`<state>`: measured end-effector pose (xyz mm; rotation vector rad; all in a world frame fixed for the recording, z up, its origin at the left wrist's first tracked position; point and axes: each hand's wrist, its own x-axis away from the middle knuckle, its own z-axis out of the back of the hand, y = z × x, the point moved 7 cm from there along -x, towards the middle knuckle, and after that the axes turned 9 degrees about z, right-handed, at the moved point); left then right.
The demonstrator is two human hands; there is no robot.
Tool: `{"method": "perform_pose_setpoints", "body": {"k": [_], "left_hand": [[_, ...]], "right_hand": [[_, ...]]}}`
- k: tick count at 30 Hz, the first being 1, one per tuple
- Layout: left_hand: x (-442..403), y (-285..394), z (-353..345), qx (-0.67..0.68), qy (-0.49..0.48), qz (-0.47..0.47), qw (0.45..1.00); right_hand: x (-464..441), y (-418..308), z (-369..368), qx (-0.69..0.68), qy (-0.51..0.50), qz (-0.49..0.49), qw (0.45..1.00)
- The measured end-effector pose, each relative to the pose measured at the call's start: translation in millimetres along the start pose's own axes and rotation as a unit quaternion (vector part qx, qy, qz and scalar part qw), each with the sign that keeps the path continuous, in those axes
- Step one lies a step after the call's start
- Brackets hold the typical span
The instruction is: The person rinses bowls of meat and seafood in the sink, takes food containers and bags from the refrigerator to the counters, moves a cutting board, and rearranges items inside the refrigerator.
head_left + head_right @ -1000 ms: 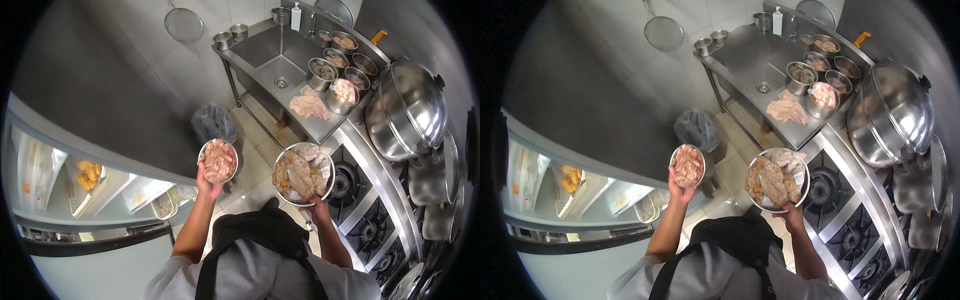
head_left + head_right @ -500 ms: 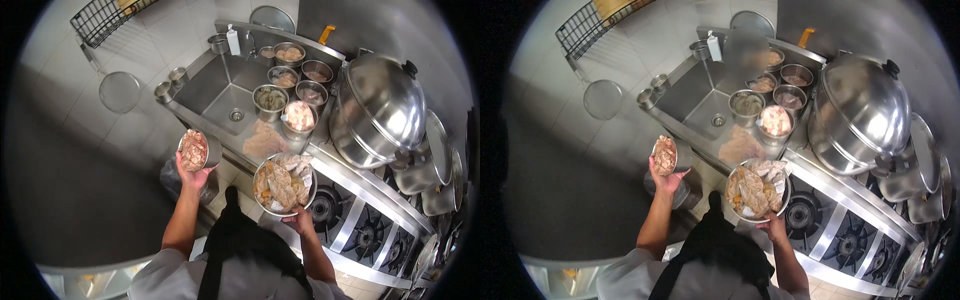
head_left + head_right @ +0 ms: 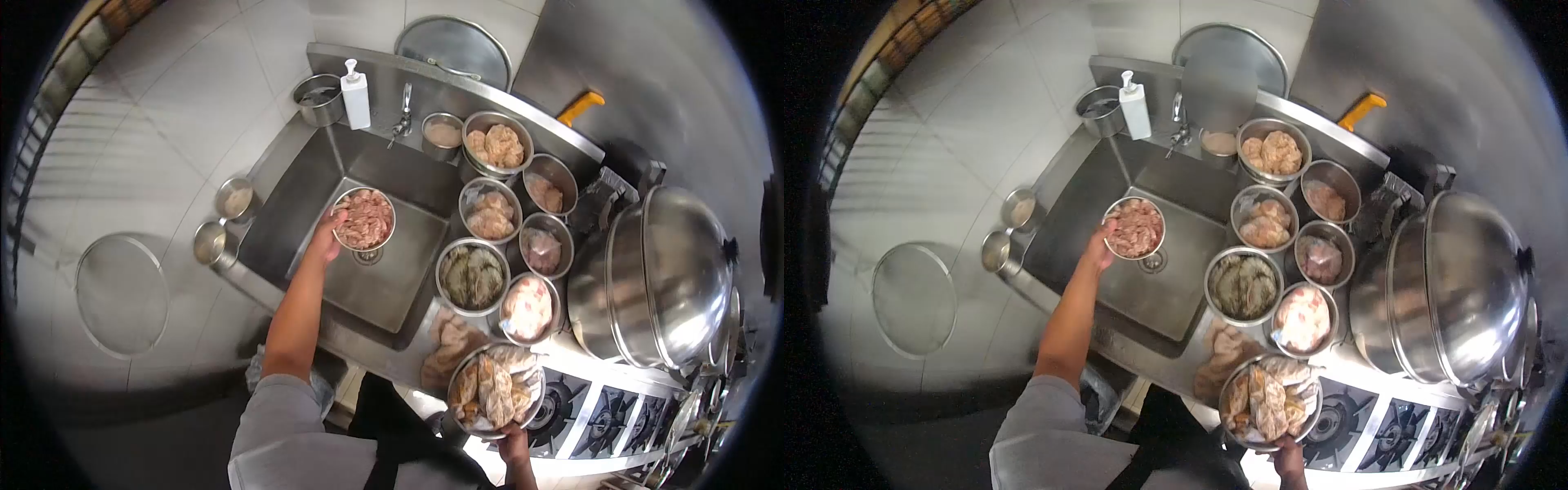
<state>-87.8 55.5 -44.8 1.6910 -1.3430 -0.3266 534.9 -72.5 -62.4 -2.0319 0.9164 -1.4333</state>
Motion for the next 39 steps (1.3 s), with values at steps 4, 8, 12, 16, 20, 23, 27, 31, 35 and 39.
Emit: {"method": "perform_pose_setpoints", "body": {"k": [4,8,12,16,20,23,27,31,35,39], "left_hand": [[-98,-3,8,-0.090,0.037,0.045,0.994],[-168,-22,25,-0.032,0.022,0.041,0.998],[-200,-6,-10,0.091,-0.020,-0.014,0.996],[-219,-18,-1,0.109,-0.007,0.012,0.994],[-265,-61,19,-0.038,-0.058,-0.076,0.995],[-230,-59,-36,0.152,-0.123,0.089,0.977],[-174,-63,-65,0.213,-0.092,0.103,0.967],[-139,-76,-56,0.280,-0.064,0.174,0.942],[-140,-87,-33,0.332,-0.080,0.148,0.928],[-151,-78,-36,0.367,-0.083,0.110,0.920]], "right_hand": [[-7,28,42,0.007,0.092,-0.027,0.995],[-6,38,18,-0.001,0.163,0.009,0.987],[-9,17,4,0.001,0.199,0.059,0.978],[-3,36,10,-0.005,0.201,0.020,0.979],[-7,33,14,0.017,0.227,0.018,0.974],[-9,26,-10,-0.016,0.205,0.048,0.977],[-9,61,52,0.011,0.215,-0.007,0.977],[-9,55,41,0.027,0.202,0.009,0.979],[-8,52,36,0.032,0.193,0.011,0.981],[-9,43,20,0.026,0.197,0.018,0.980]]}}
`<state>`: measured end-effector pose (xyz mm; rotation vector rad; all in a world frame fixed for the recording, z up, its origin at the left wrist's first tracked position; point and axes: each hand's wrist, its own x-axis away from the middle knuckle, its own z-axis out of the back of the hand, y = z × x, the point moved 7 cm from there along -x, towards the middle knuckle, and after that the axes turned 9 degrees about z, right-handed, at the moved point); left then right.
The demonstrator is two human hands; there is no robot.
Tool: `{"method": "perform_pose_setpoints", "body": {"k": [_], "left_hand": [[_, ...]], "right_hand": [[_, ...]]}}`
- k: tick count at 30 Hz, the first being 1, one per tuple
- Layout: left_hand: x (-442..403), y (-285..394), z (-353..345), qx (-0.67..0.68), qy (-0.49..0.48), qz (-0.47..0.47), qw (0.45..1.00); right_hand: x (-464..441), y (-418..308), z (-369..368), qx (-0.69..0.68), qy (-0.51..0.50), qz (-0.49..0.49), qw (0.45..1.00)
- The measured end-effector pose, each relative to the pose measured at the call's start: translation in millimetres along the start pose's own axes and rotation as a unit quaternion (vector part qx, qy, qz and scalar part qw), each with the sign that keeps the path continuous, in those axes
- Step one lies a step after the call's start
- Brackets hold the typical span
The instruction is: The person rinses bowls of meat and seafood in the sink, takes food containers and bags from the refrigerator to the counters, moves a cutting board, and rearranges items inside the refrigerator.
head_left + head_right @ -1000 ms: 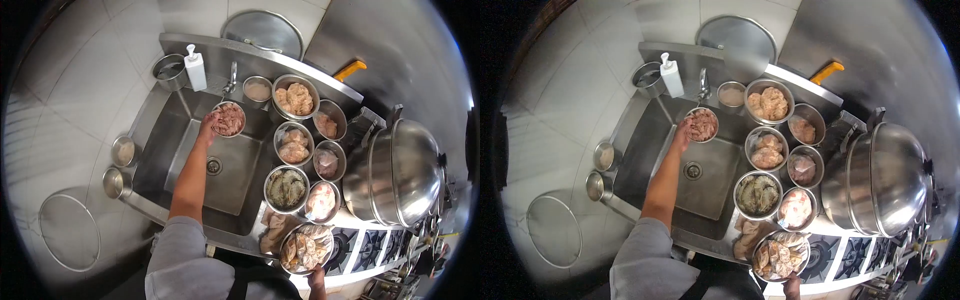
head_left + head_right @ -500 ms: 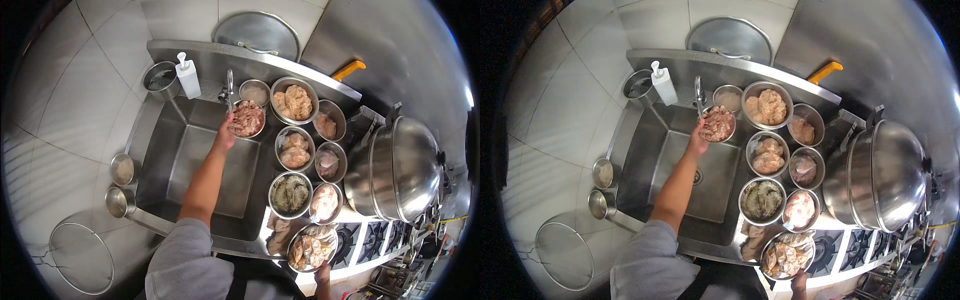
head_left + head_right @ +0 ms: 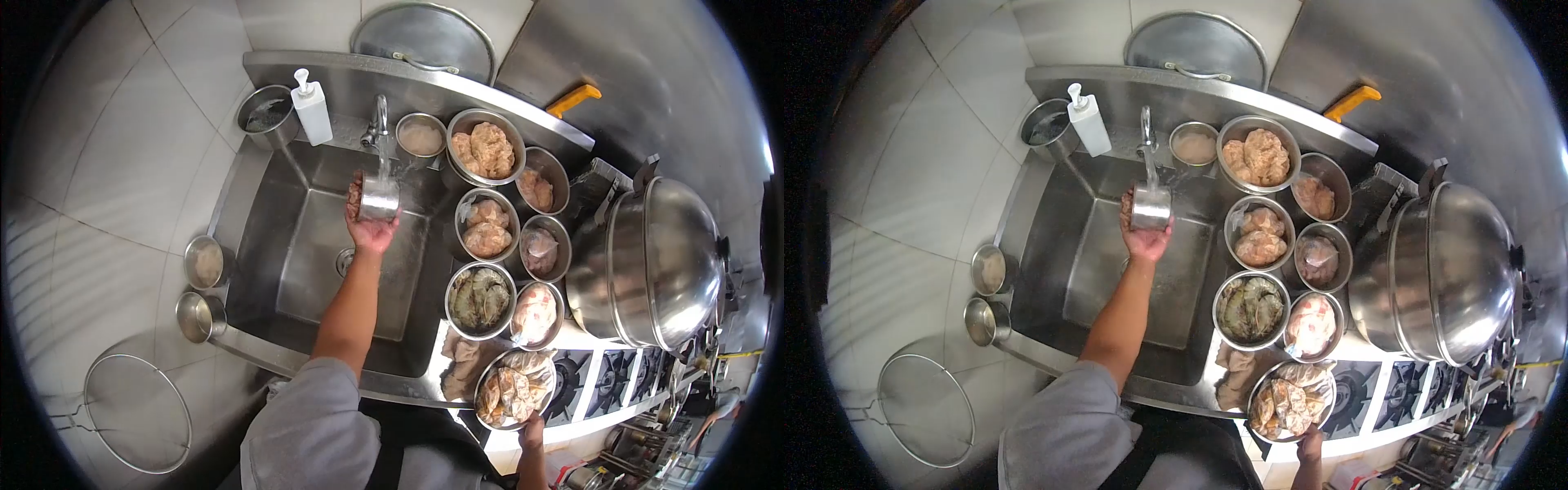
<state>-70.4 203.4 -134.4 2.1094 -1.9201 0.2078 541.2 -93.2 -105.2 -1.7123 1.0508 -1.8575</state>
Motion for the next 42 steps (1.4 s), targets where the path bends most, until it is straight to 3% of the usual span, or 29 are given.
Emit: {"method": "perform_pose_setpoints", "body": {"k": [3,6,12,13,17,21,25,34,37,42], "left_hand": [[-4,6,-2,0.038,0.018,-0.030,0.999],[9,5,-30,-0.002,-0.076,-0.022,0.997],[24,4,16,0.005,0.058,-0.037,0.998],[24,7,15,-0.039,0.015,-0.036,0.998],[32,7,19,-0.077,0.051,-0.016,0.996],[27,13,51,-0.167,0.118,-0.005,0.979],[43,16,33,-0.292,0.221,-0.024,0.930],[38,5,39,-0.352,0.244,0.012,0.904],[42,0,38,-0.333,0.253,-0.019,0.908],[34,-1,44,-0.378,0.225,0.008,0.898]], "right_hand": [[1,-1,-1,-0.009,-0.007,0.004,1.000],[-4,10,11,-0.024,0.006,0.008,1.000],[8,-11,-15,-0.025,-0.019,0.019,0.999],[6,-9,-10,-0.021,-0.010,0.022,0.999],[2,-4,1,0.000,-0.013,0.016,1.000],[-1,1,6,0.005,-0.014,0.022,1.000],[18,-25,-31,-0.003,-0.025,0.000,1.000],[4,-7,-10,-0.027,0.011,0.027,0.999],[7,-13,-16,-0.024,0.012,0.033,0.999],[5,-10,-9,0.004,0.013,0.022,1.000]]}}
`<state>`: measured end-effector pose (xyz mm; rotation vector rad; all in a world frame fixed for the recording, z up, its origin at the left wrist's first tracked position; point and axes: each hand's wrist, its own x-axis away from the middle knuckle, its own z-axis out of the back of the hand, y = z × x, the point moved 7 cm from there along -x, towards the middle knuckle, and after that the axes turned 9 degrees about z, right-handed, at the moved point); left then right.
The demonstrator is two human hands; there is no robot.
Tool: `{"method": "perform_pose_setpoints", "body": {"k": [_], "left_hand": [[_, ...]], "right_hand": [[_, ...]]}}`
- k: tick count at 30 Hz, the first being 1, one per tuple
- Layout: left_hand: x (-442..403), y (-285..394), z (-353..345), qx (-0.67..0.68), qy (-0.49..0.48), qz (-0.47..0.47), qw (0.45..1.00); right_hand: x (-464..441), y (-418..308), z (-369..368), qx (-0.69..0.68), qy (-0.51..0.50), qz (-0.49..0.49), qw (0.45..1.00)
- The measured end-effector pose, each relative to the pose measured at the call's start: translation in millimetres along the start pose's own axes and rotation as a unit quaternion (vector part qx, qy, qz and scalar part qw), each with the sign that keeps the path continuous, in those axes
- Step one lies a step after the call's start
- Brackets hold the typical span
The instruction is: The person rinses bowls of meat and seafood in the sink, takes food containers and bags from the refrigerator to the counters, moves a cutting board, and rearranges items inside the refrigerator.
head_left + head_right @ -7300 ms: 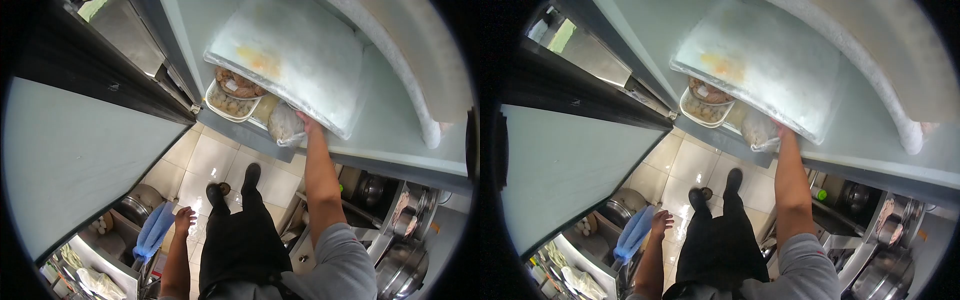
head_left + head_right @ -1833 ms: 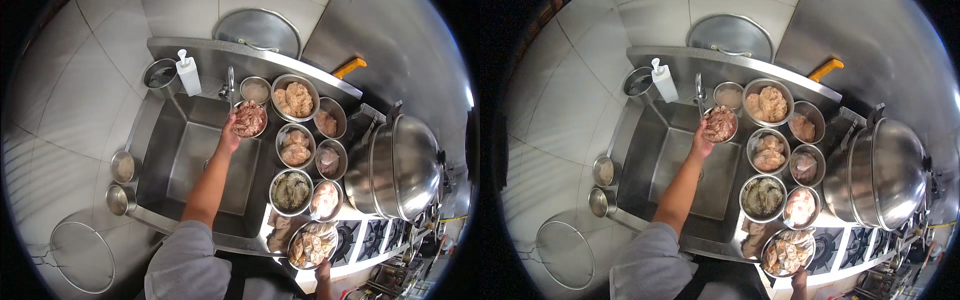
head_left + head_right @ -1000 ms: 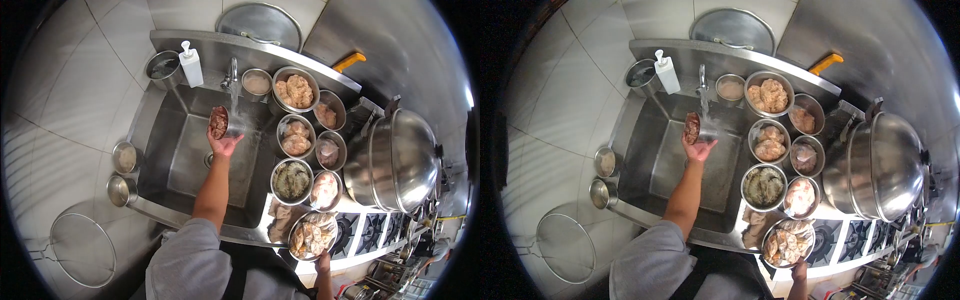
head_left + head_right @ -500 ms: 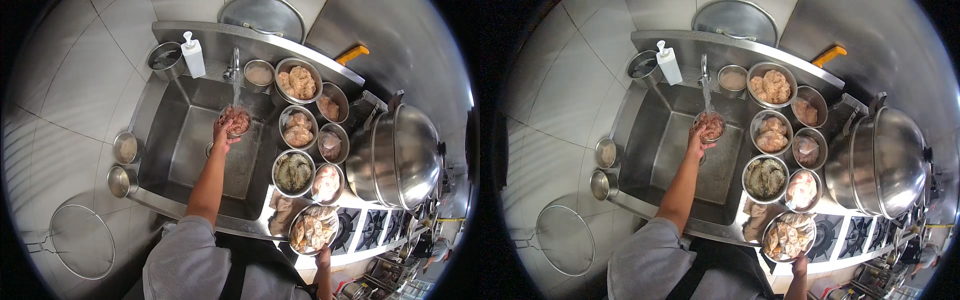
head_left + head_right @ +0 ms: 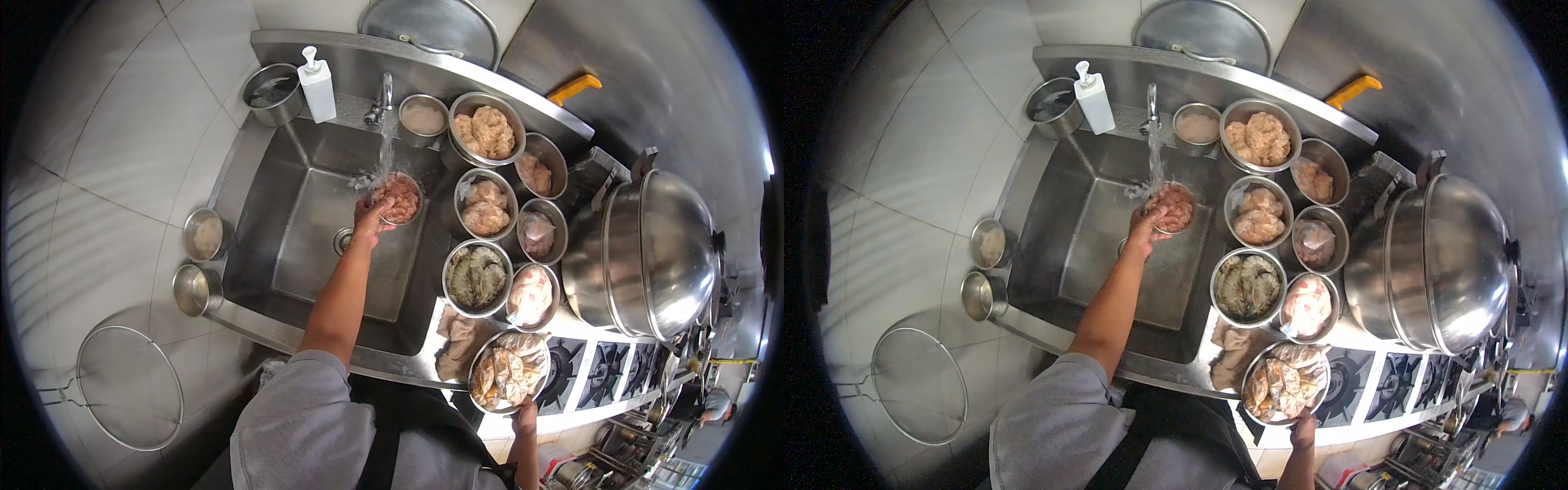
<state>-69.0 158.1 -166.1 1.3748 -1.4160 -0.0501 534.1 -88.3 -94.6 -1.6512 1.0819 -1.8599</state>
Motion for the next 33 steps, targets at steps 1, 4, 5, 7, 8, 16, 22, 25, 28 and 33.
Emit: {"method": "perform_pose_setpoints", "body": {"k": [1,4,5,7,8,16,22,25,28,33], "left_hand": [[1,1,1,-0.012,0.006,-0.004,1.000],[2,0,-4,0.009,-0.066,0.014,0.998],[3,-2,-3,0.034,-0.064,0.015,0.997],[5,-2,-1,0.084,-0.055,0.011,0.995],[8,-1,2,0.104,-0.063,0.012,0.992],[25,40,35,0.299,-0.015,-0.077,0.951],[41,105,106,0.338,0.050,-0.222,0.913],[58,132,143,0.378,0.115,-0.252,0.883],[64,148,182,0.393,0.159,-0.279,0.862],[75,162,215,0.409,0.192,-0.299,0.841]], "right_hand": [[3,-3,-4,0.002,0.010,0.000,1.000],[5,-6,-4,0.016,0.018,-0.003,1.000],[3,0,7,0.026,0.008,-0.007,1.000],[1,0,4,0.024,0.012,-0.007,1.000],[1,0,4,0.013,0.026,-0.002,1.000],[-9,12,21,0.034,-0.030,-0.014,0.999],[-8,7,21,0.067,-0.021,-0.013,0.997],[-13,14,26,0.050,-0.003,-0.023,0.998],[-11,7,25,0.065,-0.014,-0.037,0.997],[-6,-2,12,0.092,-0.051,-0.036,0.994]]}}
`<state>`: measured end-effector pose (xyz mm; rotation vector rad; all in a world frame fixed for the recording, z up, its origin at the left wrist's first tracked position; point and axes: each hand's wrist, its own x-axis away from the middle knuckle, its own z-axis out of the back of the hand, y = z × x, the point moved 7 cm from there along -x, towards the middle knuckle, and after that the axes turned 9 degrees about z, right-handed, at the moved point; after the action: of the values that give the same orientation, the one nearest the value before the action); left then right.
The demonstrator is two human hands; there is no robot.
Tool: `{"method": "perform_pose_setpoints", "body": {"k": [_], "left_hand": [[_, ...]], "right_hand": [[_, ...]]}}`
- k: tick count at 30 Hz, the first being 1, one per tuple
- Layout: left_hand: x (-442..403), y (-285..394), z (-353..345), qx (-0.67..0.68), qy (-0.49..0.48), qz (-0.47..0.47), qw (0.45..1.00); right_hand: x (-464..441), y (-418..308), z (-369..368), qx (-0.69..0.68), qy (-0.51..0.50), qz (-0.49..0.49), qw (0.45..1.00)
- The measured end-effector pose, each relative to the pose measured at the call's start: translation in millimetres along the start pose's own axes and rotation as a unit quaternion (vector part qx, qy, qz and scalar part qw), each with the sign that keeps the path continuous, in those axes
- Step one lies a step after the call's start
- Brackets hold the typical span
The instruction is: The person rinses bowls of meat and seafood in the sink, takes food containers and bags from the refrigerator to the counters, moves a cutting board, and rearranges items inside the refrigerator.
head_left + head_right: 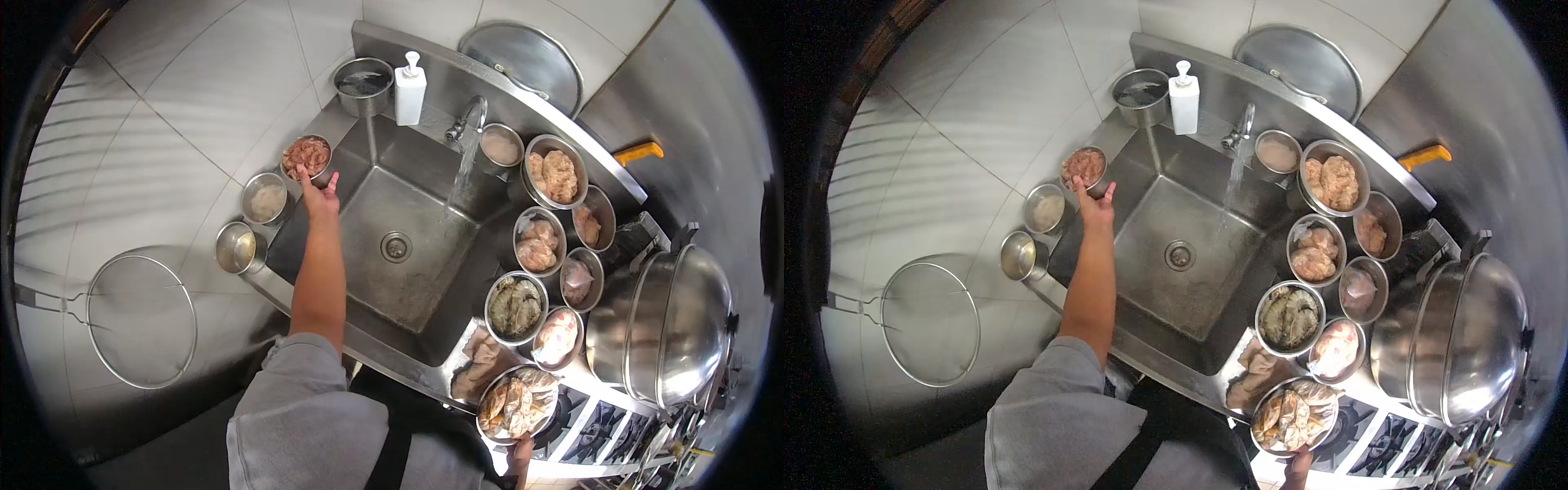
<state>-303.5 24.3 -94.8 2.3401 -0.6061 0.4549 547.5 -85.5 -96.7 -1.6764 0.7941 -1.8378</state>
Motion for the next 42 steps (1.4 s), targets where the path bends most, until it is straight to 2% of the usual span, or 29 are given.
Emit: {"method": "perform_pose_setpoints", "body": {"k": [3,5,9,11,12,14,15,16,17,19,21,23,24,26,29,30,31,33,35,38,41,42], "left_hand": [[21,5,-10,0.010,0.108,-0.013,0.994],[4,4,-2,0.030,0.092,-0.036,0.995],[6,16,-8,0.094,0.100,-0.087,0.987],[3,17,-7,0.076,0.069,-0.089,0.991],[12,17,-13,0.080,0.062,-0.082,0.991],[14,11,-13,0.076,0.034,-0.082,0.993],[18,2,-9,0.047,0.063,-0.073,0.994],[23,-10,-9,0.018,0.092,-0.065,0.993],[29,-22,-8,-0.009,0.120,-0.059,0.991],[31,-64,-22,-0.191,0.020,0.004,0.981],[50,-114,-62,-0.351,-0.105,0.083,0.927],[51,-160,-88,-0.439,-0.160,0.112,0.877],[49,-178,-96,-0.460,-0.163,0.124,0.864],[43,-212,-112,-0.500,-0.168,0.147,0.837],[29,-249,-123,-0.496,-0.177,0.184,0.830],[1,-273,-114,-0.498,-0.181,0.170,0.831],[2,-279,-119,-0.502,-0.191,0.156,0.829],[7,-283,-128,-0.511,-0.207,0.124,0.825],[-18,-293,-122,-0.565,-0.214,0.078,0.793],[-76,-305,-94,-0.659,-0.198,-0.030,0.725],[11,-236,-133,-0.776,-0.127,-0.150,0.599],[14,-230,-134,-0.787,-0.123,-0.165,0.581]], "right_hand": [[-6,7,9,-0.009,0.019,0.001,1.000],[-4,4,1,-0.052,0.045,0.019,0.997],[-2,1,-2,-0.059,0.024,0.018,0.998],[0,-2,-7,-0.080,0.030,0.032,0.996],[2,-1,-2,-0.058,0.022,0.023,0.998],[-17,22,34,0.079,-0.036,0.078,0.993],[-23,34,46,0.148,-0.065,0.104,0.981],[-19,29,47,0.232,-0.057,0.053,0.970],[-18,22,39,0.131,-0.034,0.047,0.990],[-6,11,7,-0.078,0.012,0.034,0.996],[-8,15,12,-0.064,-0.015,0.027,0.997],[-4,15,11,-0.072,-0.006,0.015,0.997],[8,-9,-10,-0.034,0.001,0.059,0.998],[6,-8,-13,-0.046,0.007,0.050,0.998],[7,7,5,-0.018,0.009,0.029,0.999],[11,14,12,-0.002,0.011,0.020,1.000],[24,-10,-13,-0.047,0.041,0.036,0.997],[19,5,-8,-0.059,0.014,0.030,0.998],[22,7,-12,-0.082,0.012,0.032,0.996],[28,4,-18,-0.094,0.000,0.015,0.995],[30,-4,-24,-0.109,-0.008,0.029,0.994],[30,-6,-25,-0.108,-0.012,0.035,0.994]]}}
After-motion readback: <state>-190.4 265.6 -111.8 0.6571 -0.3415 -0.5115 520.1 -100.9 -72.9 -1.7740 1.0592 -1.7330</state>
